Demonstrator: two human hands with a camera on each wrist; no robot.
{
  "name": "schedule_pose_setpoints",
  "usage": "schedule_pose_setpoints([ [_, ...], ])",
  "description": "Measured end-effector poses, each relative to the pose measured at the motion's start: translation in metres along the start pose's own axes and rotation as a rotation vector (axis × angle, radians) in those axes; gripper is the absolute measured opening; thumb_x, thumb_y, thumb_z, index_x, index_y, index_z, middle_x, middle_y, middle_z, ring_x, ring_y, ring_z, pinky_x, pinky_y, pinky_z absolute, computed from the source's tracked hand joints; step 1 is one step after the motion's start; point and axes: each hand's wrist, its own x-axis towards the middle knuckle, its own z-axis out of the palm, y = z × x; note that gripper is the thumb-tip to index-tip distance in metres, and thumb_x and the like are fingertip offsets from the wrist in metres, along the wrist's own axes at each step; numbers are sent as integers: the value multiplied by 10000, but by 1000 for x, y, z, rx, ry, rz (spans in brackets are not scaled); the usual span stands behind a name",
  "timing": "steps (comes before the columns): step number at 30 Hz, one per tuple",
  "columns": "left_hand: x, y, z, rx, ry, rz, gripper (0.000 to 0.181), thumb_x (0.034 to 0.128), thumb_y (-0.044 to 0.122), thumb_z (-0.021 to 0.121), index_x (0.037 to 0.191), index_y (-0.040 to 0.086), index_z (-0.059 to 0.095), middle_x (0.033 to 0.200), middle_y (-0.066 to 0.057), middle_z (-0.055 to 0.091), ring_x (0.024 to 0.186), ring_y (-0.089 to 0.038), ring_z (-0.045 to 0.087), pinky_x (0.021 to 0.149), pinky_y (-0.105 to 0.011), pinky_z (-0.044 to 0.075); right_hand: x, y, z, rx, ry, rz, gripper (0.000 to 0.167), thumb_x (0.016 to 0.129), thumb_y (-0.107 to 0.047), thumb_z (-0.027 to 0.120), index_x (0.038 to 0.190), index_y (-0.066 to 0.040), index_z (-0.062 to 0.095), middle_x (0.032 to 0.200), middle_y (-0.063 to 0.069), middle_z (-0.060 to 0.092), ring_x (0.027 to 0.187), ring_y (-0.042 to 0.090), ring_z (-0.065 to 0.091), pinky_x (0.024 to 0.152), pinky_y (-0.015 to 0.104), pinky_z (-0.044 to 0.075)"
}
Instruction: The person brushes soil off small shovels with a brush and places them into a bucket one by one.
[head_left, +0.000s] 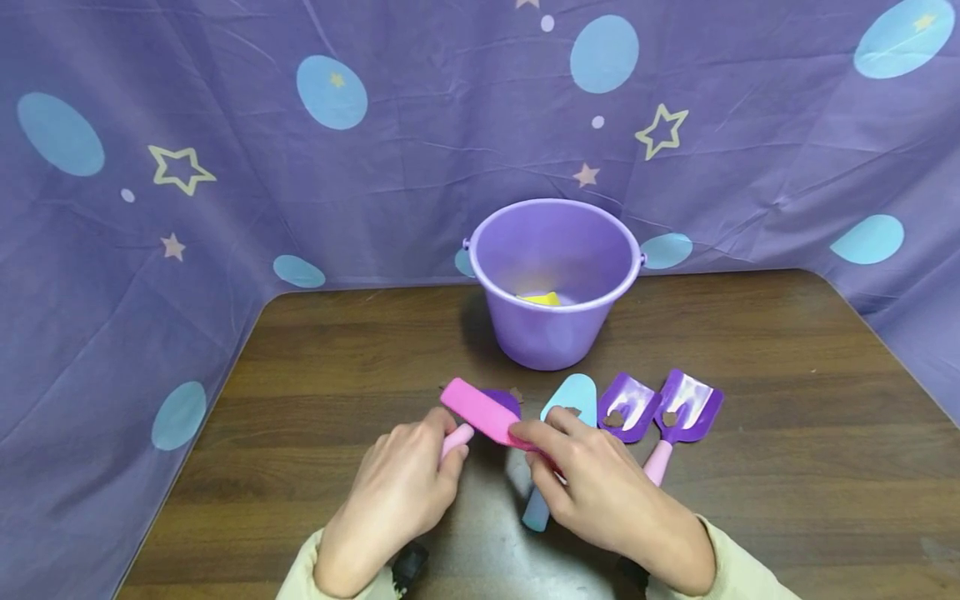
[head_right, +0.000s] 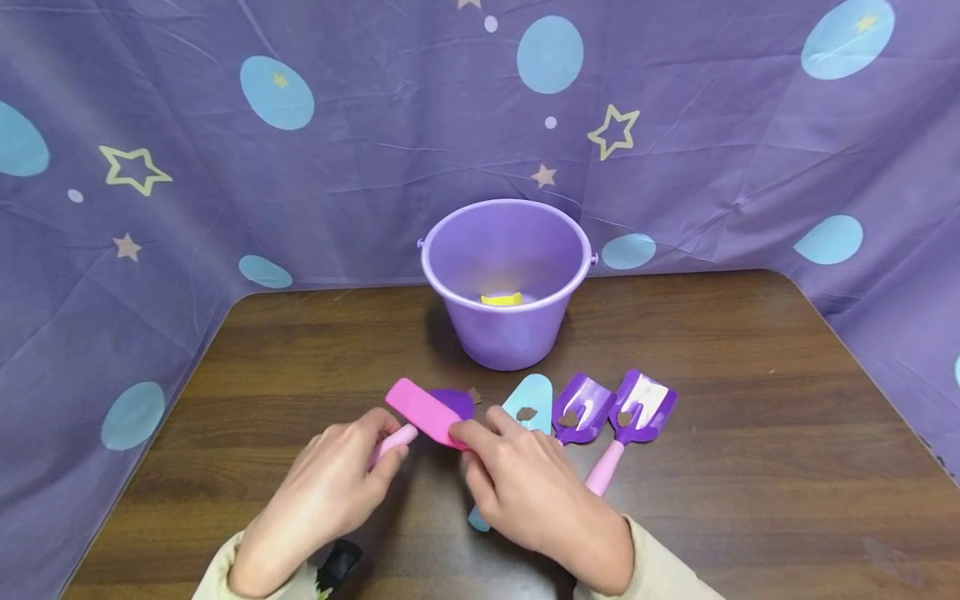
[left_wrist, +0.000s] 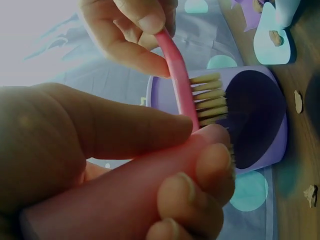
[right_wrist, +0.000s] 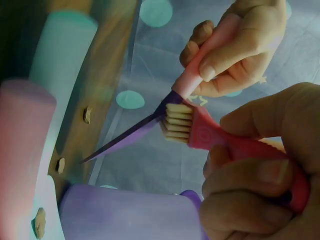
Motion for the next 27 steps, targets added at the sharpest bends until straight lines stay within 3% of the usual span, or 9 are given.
schedule_pose_setpoints([
  [16, 0, 0, -1, -46, -22, -10, 93, 854, 172, 682, 906, 142, 610, 632, 38, 521, 534, -134, 485, 498, -338, 394, -2, 0, 4, -30, 3, 76, 241, 798, -94, 647, 1010, -208, 660, 727, -130, 454, 536, 9, 376, 465, 193, 325],
  [27, -1, 0, -4, -59, -37, -17, 103, 857, 173, 682, 928, 131, 621, 632, 41, 525, 535, -126, 482, 501, -328, 400, -3, -2, 4, -43, 9, 73, 235, 806, -101, 649, 1017, -204, 650, 735, -119, 461, 533, 14, 384, 455, 203, 337],
])
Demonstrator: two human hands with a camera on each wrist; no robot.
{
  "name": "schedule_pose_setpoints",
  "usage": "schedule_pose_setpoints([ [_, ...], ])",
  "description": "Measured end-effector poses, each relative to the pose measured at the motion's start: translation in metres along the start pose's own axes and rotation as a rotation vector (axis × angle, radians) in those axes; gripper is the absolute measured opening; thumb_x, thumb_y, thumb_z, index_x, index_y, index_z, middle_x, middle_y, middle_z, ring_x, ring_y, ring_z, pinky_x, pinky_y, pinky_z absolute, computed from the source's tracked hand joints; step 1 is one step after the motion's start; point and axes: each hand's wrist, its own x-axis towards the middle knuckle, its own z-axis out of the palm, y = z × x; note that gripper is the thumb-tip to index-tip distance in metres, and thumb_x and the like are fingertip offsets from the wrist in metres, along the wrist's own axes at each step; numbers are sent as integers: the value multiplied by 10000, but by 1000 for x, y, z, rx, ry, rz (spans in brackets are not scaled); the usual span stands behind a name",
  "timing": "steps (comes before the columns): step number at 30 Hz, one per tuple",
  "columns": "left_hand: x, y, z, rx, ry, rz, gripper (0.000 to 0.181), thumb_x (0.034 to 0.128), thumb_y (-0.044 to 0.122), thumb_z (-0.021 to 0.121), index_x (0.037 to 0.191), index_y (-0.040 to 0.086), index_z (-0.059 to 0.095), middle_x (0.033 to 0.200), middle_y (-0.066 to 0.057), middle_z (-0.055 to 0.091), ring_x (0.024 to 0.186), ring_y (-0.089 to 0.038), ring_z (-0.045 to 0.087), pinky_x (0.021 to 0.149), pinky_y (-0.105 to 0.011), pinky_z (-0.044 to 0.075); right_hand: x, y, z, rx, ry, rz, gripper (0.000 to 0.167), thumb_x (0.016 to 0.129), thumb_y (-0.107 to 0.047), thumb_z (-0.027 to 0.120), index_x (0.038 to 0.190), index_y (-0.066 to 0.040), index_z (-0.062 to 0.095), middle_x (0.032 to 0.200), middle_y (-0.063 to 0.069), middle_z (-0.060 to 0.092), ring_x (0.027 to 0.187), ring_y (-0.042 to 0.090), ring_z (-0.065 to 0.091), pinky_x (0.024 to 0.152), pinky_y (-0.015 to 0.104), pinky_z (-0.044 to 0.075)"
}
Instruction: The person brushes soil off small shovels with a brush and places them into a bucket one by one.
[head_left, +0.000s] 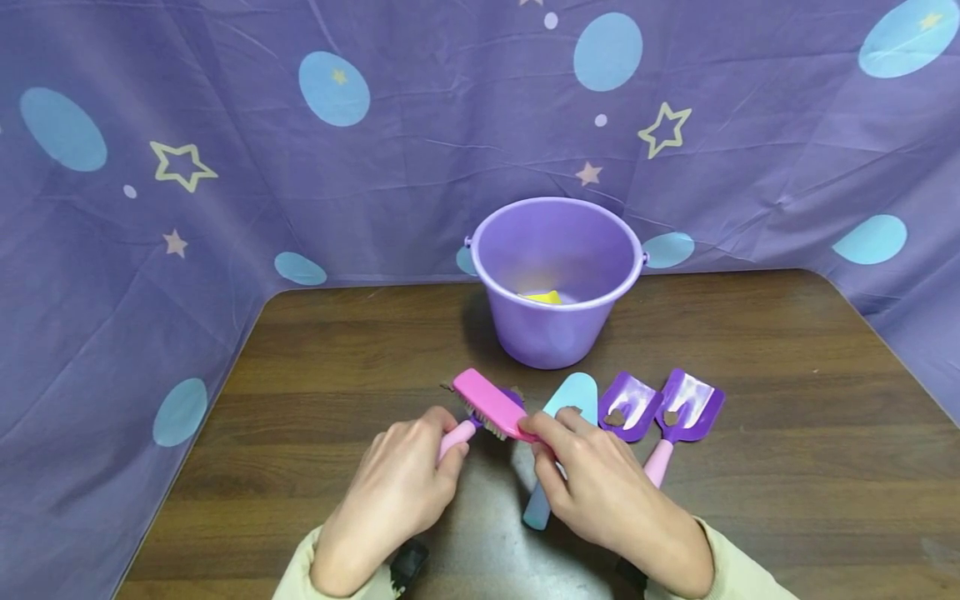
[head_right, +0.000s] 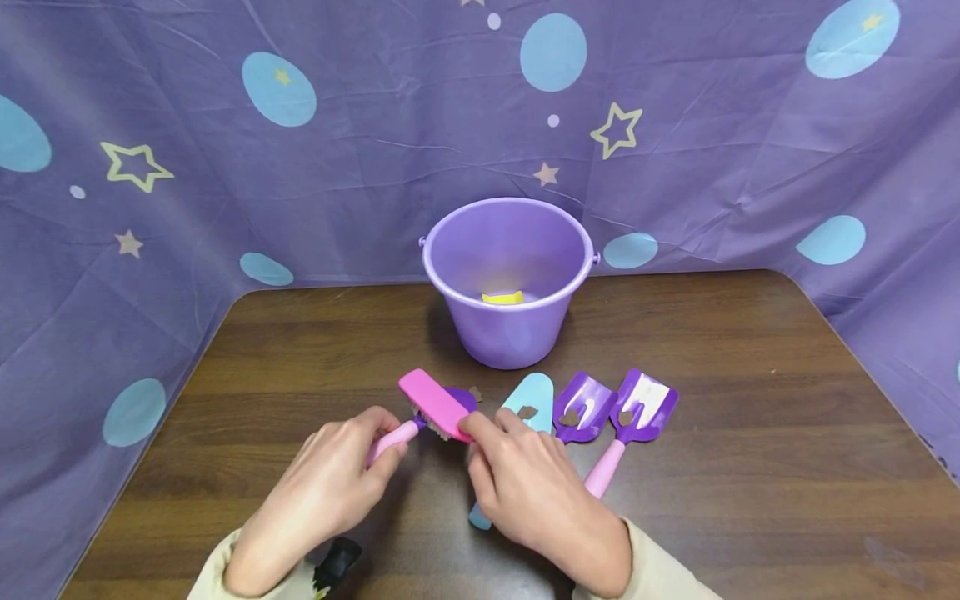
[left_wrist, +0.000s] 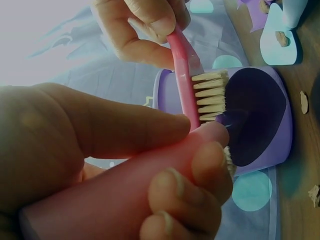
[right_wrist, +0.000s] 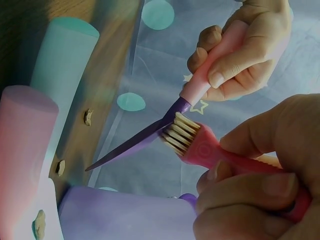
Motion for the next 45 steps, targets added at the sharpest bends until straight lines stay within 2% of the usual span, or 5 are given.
schedule_pose_setpoints([
  [15, 0, -1, -5, 13, 29, 4, 85, 851, 158, 680, 911, 134, 626, 635, 38, 533, 534, -134, 484, 510, -336, 399, 4, 13, 4, -36, 16, 40, 252, 796, -69, 599, 1018, -183, 635, 699, -116, 447, 512, 42, 357, 435, 197, 292],
  [29, -2, -1, -5, 29, 32, -1, 84, 847, 172, 681, 902, 157, 620, 635, 39, 533, 533, -148, 493, 506, -351, 396, 8, 31, 9, -81, -98, 185, 210, 782, -67, 617, 946, -198, 626, 678, -86, 431, 494, 100, 380, 443, 284, 319],
  [33, -2, -2, -4, 45, 7, 3, 87, 845, 188, 685, 881, 176, 606, 635, 47, 525, 536, -149, 494, 498, -352, 388, 10, 32, 3, -32, -51, 190, 233, 792, -68, 617, 983, -199, 641, 729, -100, 484, 555, 96, 428, 490, 288, 357],
  [40, -2, -4, -3, 60, -9, 0, 97, 851, 201, 684, 888, 174, 599, 639, 39, 521, 534, -152, 492, 472, -352, 375, 9, 21, -7, 243, -51, 116, 280, 877, -91, 599, 1124, -221, 622, 639, -144, 435, 517, -2, 397, 481, 206, 356],
  [45, -1, -3, -3, 64, -6, -4, 95, 856, 197, 678, 874, 162, 592, 628, 31, 515, 530, -153, 488, 467, -351, 376, 7, 14, -6, 229, -50, 50, 261, 864, -91, 603, 1095, -211, 626, 716, -165, 439, 534, -22, 397, 477, 182, 341],
])
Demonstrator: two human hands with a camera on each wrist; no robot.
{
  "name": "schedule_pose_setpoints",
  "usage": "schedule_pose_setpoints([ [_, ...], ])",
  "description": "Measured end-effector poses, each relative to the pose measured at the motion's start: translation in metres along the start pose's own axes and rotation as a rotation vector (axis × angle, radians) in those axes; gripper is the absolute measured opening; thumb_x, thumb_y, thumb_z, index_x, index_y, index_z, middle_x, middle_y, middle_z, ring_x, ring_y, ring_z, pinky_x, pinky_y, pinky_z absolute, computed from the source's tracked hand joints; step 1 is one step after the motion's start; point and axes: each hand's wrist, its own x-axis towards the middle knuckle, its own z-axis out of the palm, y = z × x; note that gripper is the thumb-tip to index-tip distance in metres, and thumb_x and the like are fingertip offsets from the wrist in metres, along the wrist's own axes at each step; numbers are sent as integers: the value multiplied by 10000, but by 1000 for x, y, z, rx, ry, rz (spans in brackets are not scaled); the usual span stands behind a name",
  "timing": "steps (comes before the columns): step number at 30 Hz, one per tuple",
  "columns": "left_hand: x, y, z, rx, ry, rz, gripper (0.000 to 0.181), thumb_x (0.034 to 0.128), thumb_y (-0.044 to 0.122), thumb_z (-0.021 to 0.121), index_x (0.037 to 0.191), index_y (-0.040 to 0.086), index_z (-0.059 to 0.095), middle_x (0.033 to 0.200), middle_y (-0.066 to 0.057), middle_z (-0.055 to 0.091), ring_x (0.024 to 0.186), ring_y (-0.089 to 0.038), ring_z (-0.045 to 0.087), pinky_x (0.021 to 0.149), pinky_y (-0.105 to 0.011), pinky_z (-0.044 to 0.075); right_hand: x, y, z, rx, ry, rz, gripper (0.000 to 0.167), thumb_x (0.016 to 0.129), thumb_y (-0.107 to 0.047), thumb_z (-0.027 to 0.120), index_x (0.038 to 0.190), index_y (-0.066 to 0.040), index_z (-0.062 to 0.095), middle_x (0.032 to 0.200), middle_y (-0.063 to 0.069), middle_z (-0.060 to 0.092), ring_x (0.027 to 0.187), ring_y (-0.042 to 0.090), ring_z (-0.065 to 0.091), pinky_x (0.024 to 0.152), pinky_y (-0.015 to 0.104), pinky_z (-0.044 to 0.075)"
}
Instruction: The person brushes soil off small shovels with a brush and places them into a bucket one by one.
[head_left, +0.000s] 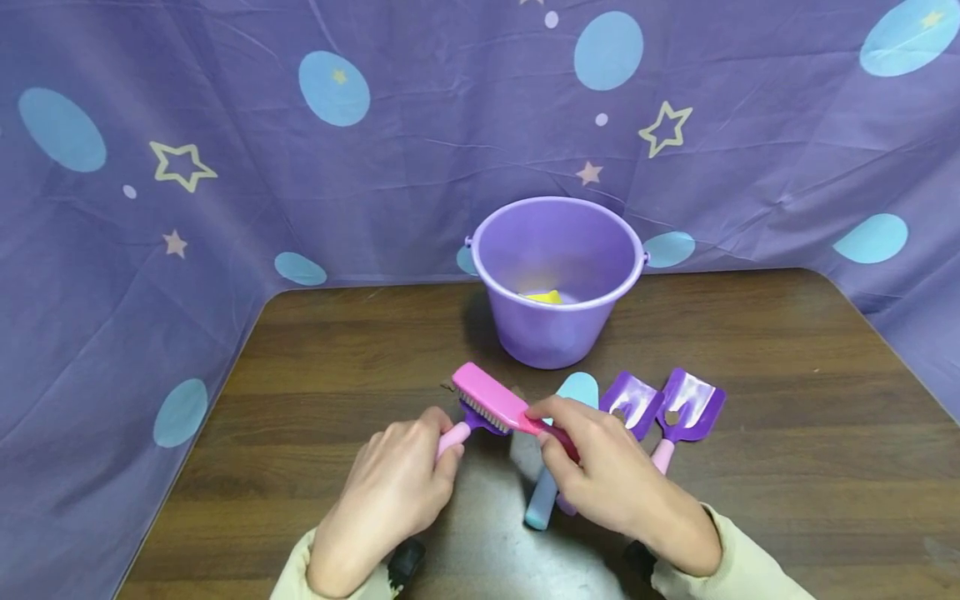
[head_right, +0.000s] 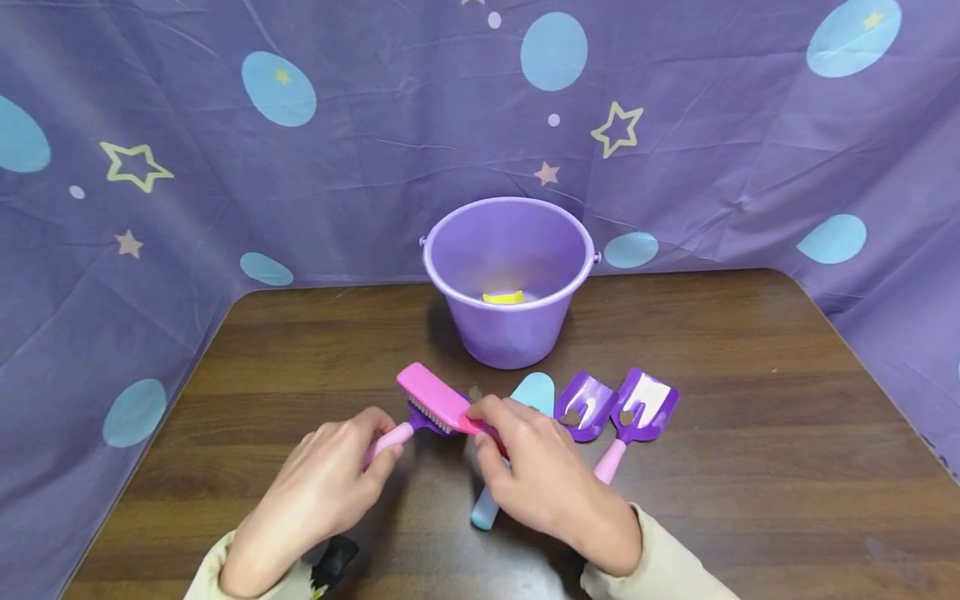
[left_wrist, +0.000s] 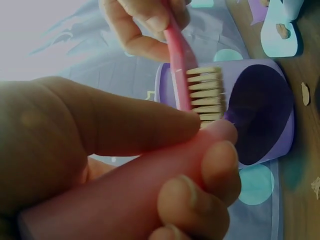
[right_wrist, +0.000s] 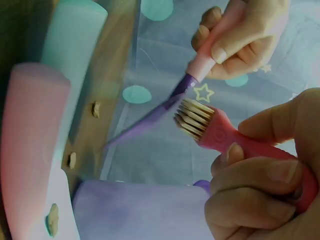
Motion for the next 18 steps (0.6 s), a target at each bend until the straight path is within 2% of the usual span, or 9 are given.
schedule_pose_setpoints([
  [4, 1, 0, -1, 2, 9, -9, 96, 853, 191, 679, 868, 157, 590, 622, 26, 514, 528, -159, 486, 468, -356, 376, 1, 3, 6, -51, -13, 21, 254, 841, -80, 600, 1057, -209, 638, 737, -160, 469, 546, -5, 407, 468, 192, 340],
  [11, 1, 1, -1, -1, 19, -9, 94, 847, 191, 685, 878, 162, 600, 631, 30, 530, 533, -160, 499, 479, -356, 386, 5, 15, 8, -118, -25, 161, 238, 838, -77, 606, 1025, -219, 641, 651, -143, 438, 531, 24, 398, 457, 228, 333],
  [18, 0, 1, -2, 4, 20, -2, 94, 848, 197, 683, 895, 169, 607, 637, 29, 536, 538, -163, 503, 482, -360, 388, 7, 22, 10, -174, -60, 222, 214, 837, -97, 601, 1022, -197, 639, 660, -124, 475, 544, 65, 433, 475, 264, 358],
])
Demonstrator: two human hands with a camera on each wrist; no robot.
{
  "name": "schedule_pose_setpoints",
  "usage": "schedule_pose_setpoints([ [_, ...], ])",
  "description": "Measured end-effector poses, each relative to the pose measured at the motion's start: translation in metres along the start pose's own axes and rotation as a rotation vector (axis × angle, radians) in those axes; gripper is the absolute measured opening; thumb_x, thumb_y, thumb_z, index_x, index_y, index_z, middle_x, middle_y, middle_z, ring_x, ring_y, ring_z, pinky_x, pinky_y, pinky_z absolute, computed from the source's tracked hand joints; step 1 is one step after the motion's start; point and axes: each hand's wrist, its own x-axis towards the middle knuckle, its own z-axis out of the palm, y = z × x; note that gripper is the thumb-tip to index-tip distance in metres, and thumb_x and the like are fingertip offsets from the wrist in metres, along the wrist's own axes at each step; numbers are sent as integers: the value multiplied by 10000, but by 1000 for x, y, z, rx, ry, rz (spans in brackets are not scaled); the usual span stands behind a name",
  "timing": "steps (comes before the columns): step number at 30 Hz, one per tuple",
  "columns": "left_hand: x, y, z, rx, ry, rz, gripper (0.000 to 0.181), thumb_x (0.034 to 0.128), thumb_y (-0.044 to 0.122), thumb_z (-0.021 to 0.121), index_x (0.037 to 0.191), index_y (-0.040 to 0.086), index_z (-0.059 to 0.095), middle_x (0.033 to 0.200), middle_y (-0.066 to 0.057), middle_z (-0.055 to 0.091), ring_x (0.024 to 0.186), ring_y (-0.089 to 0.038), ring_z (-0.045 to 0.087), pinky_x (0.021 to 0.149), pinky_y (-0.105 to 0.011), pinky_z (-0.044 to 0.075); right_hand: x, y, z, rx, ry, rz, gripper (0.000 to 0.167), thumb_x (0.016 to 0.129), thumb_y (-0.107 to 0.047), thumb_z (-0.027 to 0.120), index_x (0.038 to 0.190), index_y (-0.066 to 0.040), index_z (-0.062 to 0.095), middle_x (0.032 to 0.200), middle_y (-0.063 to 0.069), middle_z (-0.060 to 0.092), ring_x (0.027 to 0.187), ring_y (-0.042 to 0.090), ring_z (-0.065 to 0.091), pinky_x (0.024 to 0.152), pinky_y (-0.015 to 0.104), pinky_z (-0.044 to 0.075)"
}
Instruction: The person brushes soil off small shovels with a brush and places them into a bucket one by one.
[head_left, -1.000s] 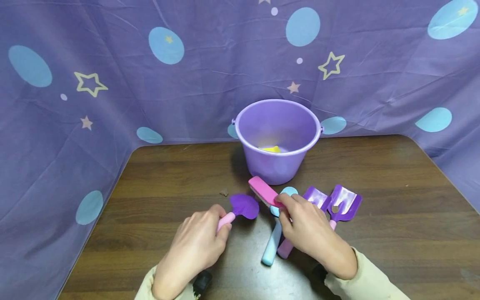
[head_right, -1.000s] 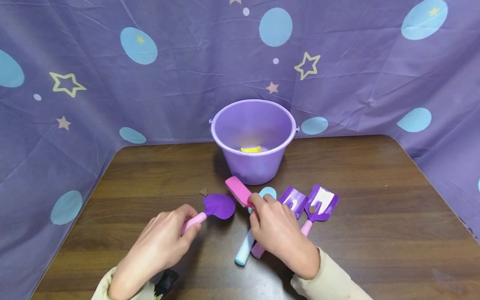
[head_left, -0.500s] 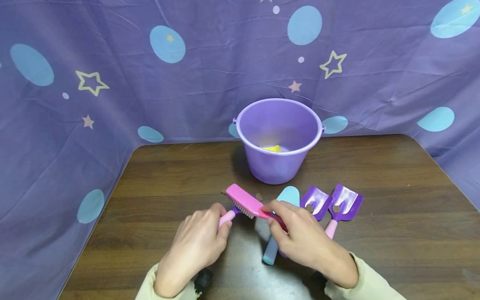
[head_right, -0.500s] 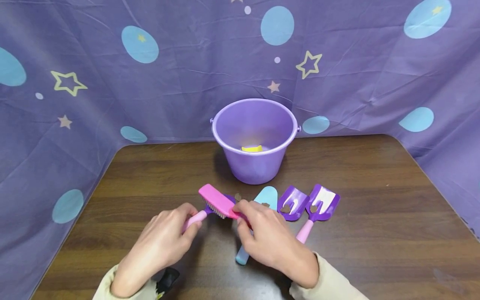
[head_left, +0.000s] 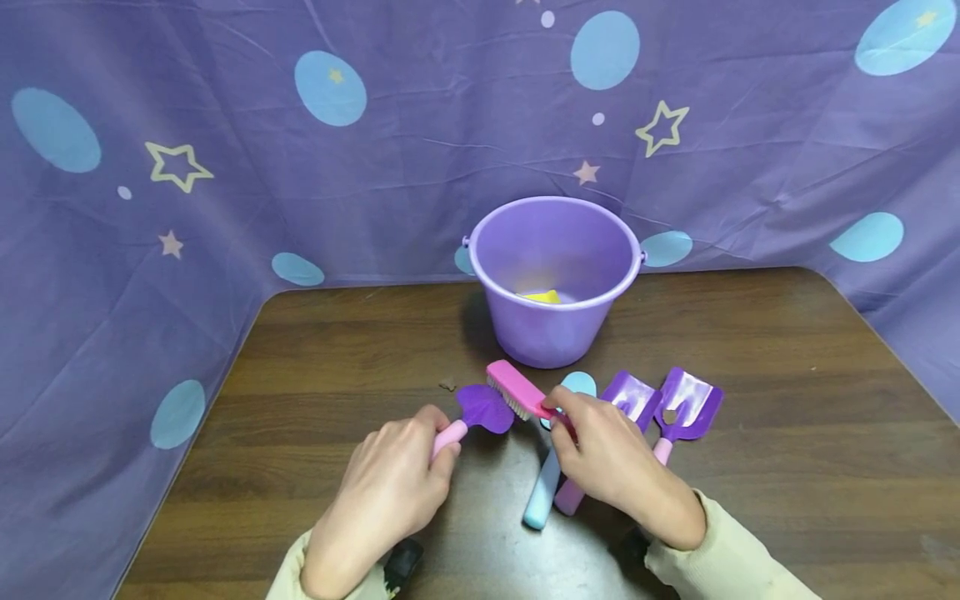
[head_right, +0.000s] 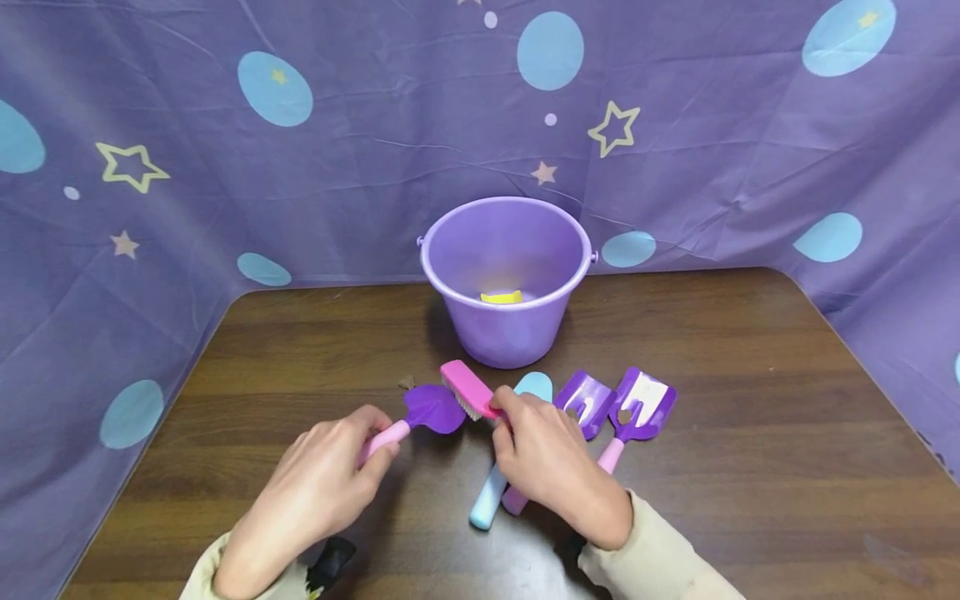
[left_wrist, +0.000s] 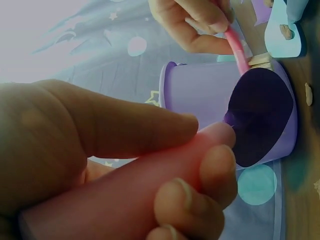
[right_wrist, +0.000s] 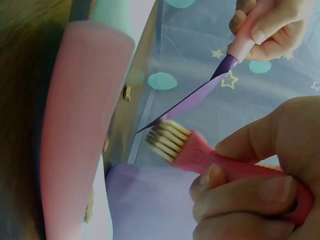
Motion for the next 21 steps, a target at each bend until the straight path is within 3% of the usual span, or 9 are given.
schedule_pose_setpoints([
  [5, 0, 1, -2, -3, -2, -7, 103, 849, 200, 681, 926, 169, 620, 646, 29, 541, 544, -157, 502, 495, -358, 393, 1, 3, 1, -65, -6, 28, 193, 815, -95, 601, 981, -187, 640, 716, -86, 516, 561, 99, 447, 496, 306, 377],
  [10, 0, 0, -1, 3, -18, -11, 92, 853, 207, 677, 911, 178, 612, 643, 29, 535, 541, -161, 498, 484, -360, 383, -1, 0, -5, -58, 52, 9, 215, 820, -90, 604, 1009, -178, 652, 784, -75, 557, 604, 108, 473, 533, 315, 399],
  [17, 1, 0, 1, 13, -14, -13, 97, 849, 208, 681, 898, 168, 607, 642, 21, 537, 547, -164, 508, 477, -360, 386, -9, -14, -14, 170, 85, -205, 256, 883, -98, 593, 1120, -186, 635, 721, -152, 457, 571, -1, 423, 527, 197, 380],
  [21, 1, 0, 1, 11, -9, -10, 101, 848, 209, 685, 899, 172, 607, 644, 21, 542, 546, -166, 512, 472, -363, 383, -13, -20, -13, 179, 92, -281, 248, 881, -106, 596, 1110, -190, 642, 793, -168, 493, 618, -19, 452, 560, 179, 395],
])
